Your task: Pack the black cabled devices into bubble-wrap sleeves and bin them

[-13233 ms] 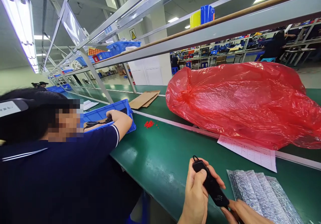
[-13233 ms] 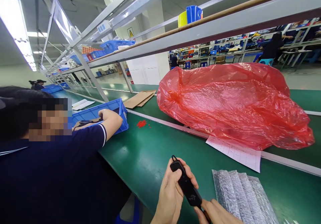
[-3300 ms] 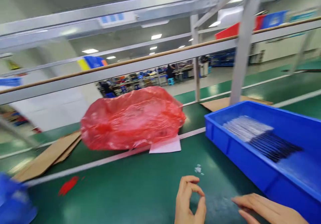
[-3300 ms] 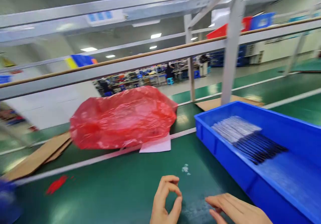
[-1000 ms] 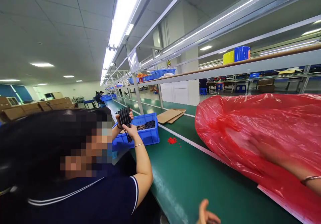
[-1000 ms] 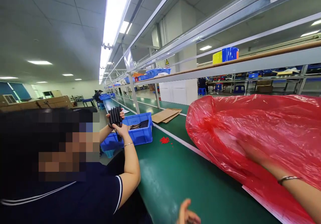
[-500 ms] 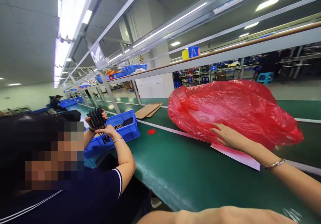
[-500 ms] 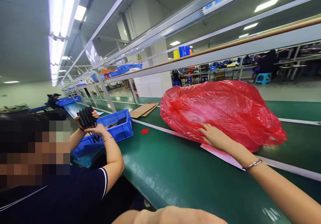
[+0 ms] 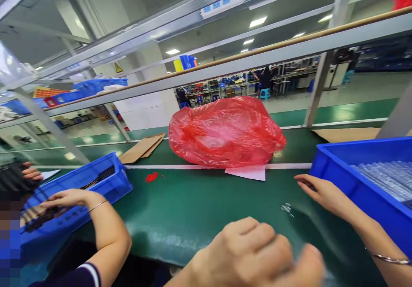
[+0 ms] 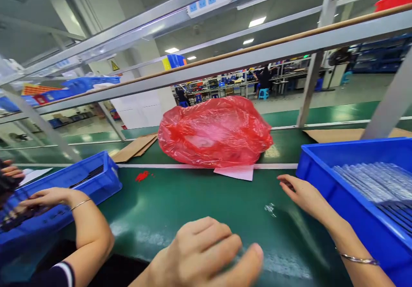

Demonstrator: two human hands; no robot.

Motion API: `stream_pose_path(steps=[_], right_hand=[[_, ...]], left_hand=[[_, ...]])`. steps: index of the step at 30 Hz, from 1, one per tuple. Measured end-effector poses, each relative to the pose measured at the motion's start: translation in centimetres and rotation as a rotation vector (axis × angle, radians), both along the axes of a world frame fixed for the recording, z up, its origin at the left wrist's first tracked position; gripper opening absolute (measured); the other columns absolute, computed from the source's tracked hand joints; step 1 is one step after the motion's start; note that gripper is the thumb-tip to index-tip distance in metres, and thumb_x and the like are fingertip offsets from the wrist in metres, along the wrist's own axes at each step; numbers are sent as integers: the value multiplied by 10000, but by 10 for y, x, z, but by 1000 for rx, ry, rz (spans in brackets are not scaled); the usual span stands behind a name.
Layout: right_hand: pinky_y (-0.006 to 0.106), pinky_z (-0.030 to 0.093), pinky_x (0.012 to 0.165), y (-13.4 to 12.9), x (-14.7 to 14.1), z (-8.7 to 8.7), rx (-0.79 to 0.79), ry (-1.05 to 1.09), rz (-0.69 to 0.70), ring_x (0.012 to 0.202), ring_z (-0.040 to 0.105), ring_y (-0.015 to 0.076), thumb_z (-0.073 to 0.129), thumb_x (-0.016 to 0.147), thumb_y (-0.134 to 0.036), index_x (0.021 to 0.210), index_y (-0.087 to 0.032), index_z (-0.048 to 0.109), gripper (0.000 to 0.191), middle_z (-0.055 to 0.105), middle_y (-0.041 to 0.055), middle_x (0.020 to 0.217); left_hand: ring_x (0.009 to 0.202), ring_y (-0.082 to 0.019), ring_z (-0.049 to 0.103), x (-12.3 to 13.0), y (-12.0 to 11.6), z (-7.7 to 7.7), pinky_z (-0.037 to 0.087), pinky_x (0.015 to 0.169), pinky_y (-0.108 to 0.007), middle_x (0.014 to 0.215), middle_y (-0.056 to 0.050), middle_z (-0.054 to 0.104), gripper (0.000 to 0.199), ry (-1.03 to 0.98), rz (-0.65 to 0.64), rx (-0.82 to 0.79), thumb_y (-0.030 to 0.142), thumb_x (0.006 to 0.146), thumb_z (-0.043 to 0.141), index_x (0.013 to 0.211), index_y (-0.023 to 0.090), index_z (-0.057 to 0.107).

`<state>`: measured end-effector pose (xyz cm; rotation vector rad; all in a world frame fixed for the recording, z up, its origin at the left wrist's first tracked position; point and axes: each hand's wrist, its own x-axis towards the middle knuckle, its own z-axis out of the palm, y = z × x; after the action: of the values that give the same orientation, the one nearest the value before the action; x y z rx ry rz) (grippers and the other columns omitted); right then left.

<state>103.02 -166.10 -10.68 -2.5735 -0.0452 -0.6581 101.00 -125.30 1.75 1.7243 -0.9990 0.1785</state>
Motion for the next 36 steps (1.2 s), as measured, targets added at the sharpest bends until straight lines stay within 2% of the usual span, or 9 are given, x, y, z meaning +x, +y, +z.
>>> stream_pose_path(steps=[3,7,11,15,19,25,28,31,36], right_hand=[[397,626,734,-1,-20,-31,24,13,-60,851,772,291,397,940,-431,1052,-213,704,393,796,120,979],[353,599,870,27,-25,-64,7,39,12,989,740,237,399,981,-423,1115,-238,706,383,767,88,1095],[378,602,809,39,-8,-70,-49,71,44,914,735,239,390,990,-385,1024,-258,709,345,754,73,1009],[410,594,786,36,24,-57,-100,83,19,927,724,249,387,1027,-328,1078,-218,677,314,734,87,1027],[380,585,807,42,58,-46,-143,93,63,913,702,197,527,1045,-290,1084,-183,665,179,714,50,1035],[457,559,955,58,110,-52,-194,54,120,1093,661,231,629,1018,-334,1223,-190,648,251,668,83,1240],[533,502,1043,58,134,-59,-229,57,127,1239,595,285,666,992,-364,1320,-203,612,370,593,110,1396],[559,472,1074,53,149,-65,-264,93,151,1300,553,307,672,986,-391,1356,-213,597,418,552,117,1456],[572,449,1095,40,165,-64,-297,143,199,1321,538,312,646,998,-431,1386,-223,580,445,535,121,1480]], left_hand=[[680,-163,652,-3,-56,-55,456,603,-274,717,-23,684,100,-367,-178,308,303,931,647,915,211,683],[579,-133,617,16,-71,-120,367,489,-284,656,38,639,172,-967,-151,611,269,929,654,804,204,555],[522,-125,619,30,-72,-182,329,440,-275,623,58,649,274,-946,-176,654,413,904,697,797,220,535],[558,-141,668,39,-71,-209,379,449,-265,664,56,693,257,-832,-149,705,422,864,745,831,229,578],[704,-159,735,49,-56,-191,526,577,-232,825,35,756,224,-662,-139,751,347,837,775,962,224,635],[1277,-248,621,112,-72,-111,543,1041,-364,1551,-117,510,431,-579,206,828,204,925,629,1348,202,545],[1392,-306,511,172,-111,-82,449,1150,-454,1585,-184,452,546,-773,325,958,211,948,612,1467,117,473],[1376,-289,523,235,-140,-58,391,1186,-484,1477,-181,575,400,-824,333,997,122,964,561,1363,116,593],[1093,-237,672,308,-139,-8,500,1042,-488,1094,-78,731,139,-832,454,1037,245,972,643,1027,133,704]])
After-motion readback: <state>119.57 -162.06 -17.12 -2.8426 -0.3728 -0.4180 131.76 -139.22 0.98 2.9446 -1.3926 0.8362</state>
